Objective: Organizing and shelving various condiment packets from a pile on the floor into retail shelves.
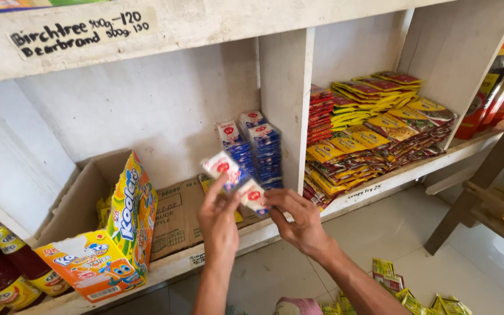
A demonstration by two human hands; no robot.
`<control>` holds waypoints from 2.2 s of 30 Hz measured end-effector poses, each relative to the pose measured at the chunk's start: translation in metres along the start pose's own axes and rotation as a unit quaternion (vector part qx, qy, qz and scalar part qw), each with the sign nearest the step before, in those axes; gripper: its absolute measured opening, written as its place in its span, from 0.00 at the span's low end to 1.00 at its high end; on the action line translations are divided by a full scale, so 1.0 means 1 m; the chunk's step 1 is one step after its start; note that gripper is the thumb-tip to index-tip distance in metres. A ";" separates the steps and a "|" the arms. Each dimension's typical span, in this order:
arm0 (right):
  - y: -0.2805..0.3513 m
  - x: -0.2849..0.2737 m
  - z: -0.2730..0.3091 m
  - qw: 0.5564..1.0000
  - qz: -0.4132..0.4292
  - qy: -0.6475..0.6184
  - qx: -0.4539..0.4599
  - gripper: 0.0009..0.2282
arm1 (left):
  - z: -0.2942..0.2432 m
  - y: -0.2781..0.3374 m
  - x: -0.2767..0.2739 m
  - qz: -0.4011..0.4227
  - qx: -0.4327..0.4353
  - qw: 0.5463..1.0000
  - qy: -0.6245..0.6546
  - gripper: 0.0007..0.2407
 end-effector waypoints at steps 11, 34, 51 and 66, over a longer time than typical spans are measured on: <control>-0.088 0.015 -0.037 0.998 -0.063 0.001 -0.024 0.06 | -0.003 -0.143 0.032 0.060 0.094 0.994 -0.006 0.18; -0.119 0.069 -0.073 0.957 -0.031 0.277 -0.085 0.13 | 0.108 -0.204 0.001 0.090 -0.192 0.965 -0.156 0.41; 0.014 -0.002 -0.028 0.982 0.002 0.174 -0.075 0.15 | 0.090 -0.210 0.027 0.181 -0.169 0.913 -0.323 0.46; 0.150 -0.060 -0.099 0.987 0.026 0.121 0.103 0.10 | 0.063 -0.214 0.037 0.155 -0.145 0.857 -0.471 0.41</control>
Point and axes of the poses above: each hand's wrist, its own y-axis away from the middle knuckle, its own x-axis out of the palm, z = x × y, the point moved 9 cm from there along -y, towards the middle knuckle, and after that the axes turned 7 degrees about x, right-handed, at the moved point
